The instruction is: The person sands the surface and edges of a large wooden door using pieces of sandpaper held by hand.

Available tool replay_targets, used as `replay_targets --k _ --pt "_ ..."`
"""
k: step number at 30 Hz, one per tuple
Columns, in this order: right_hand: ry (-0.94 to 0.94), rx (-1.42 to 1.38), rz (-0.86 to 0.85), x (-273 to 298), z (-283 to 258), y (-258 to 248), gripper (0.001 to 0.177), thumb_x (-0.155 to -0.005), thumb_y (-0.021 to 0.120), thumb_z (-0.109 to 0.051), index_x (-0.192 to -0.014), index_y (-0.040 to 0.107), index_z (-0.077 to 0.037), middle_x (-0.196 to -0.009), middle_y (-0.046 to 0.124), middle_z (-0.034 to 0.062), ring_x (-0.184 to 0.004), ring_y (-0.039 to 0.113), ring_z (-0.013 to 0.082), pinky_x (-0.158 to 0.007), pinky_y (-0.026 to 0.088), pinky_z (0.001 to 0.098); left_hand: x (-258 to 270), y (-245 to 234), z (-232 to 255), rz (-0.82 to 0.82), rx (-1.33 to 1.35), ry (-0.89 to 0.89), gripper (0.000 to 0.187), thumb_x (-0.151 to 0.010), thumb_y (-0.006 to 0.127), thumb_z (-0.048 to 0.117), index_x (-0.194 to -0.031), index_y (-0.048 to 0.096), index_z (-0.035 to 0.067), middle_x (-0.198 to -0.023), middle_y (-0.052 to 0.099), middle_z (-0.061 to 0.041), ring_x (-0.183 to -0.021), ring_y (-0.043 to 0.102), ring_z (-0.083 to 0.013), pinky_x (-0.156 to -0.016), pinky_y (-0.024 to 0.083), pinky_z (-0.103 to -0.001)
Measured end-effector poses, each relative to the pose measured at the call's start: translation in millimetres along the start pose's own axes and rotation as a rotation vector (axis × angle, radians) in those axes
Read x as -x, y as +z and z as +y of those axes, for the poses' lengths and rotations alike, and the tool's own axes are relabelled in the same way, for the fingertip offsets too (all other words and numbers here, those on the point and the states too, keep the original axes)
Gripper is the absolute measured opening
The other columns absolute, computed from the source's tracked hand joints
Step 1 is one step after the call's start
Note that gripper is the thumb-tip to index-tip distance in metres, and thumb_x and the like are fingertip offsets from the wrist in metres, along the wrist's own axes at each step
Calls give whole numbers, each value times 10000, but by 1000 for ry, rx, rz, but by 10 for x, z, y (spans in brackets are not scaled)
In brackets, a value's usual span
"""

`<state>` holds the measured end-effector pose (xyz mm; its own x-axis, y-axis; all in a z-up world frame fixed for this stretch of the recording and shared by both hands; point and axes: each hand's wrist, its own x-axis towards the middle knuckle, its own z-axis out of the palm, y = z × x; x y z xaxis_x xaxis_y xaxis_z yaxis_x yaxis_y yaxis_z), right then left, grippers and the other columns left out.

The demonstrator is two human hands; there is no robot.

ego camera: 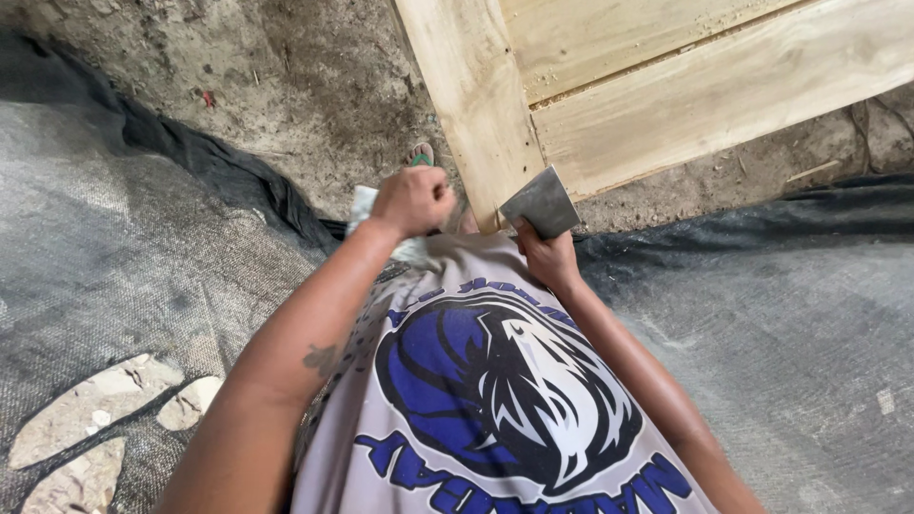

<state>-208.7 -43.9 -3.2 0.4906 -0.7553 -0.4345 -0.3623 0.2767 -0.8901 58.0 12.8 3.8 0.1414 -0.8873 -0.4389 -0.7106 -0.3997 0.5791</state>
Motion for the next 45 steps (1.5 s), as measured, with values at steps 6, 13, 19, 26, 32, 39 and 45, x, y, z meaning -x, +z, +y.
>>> replay_targets --k 6,13,19,26,32,39,45 --pt "-37 79 91 -13 -92 116 202 -1016 636 -173 -924 693 -2 -624 632 34 -527 580 119 -487 449 311 236 -336 -133 48 -128 -153 261 -849 660 278 -1029 642 90 -953 726 -204 -892 694 -422 -787 547 -538" --pt "-36 -36 145 -65 63 263 147 -1036 642 -144 -1007 674 -4 -673 610 21 -562 551 117 -486 427 317 268 -112 -6 -25 38 -85 303 -902 622 306 -1152 631 136 -1010 746 -170 -963 728 -377 -851 572 -499" --pt "587 -735 -29 -383 -214 -11 182 -991 687 -184 -896 590 -63 -593 507 -20 -447 416 92 -410 311 261 148 -63 260 -104 -72 43 396 -889 676 382 -1210 618 158 -1137 728 -163 -1000 709 -395 -847 570 -509" --pt "67 -624 117 -417 -579 -170 199 -1038 667 -195 -1008 635 -1 -715 582 28 -562 505 115 -522 400 277 64 -192 466 -238 -236 63 501 -914 688 535 -1210 587 143 -1112 716 -117 -961 737 -292 -837 607 -434" --pt "82 -413 202 -83 -193 -478 147 -1010 645 -166 -1027 624 -21 -742 622 33 -568 556 120 -499 440 291 4 -45 573 -237 -334 277 523 -873 702 347 -1382 584 323 -1039 695 -116 -856 727 -299 -739 596 -453" --pt "-209 20 127 149 -27 -155 146 -990 670 -146 -1043 679 -10 -772 687 76 -615 642 165 -521 503 344 215 33 368 -430 -284 381 267 -934 631 331 -1166 755 283 -987 748 -97 -919 741 -292 -823 588 -473" --pt "-208 394 121 83 -118 78 256 -994 679 -232 -873 711 -9 -655 683 160 -574 707 280 -508 513 413 177 47 233 -307 -18 176 279 -910 642 352 -1130 768 236 -1004 782 -109 -963 733 -330 -917 554 -464"
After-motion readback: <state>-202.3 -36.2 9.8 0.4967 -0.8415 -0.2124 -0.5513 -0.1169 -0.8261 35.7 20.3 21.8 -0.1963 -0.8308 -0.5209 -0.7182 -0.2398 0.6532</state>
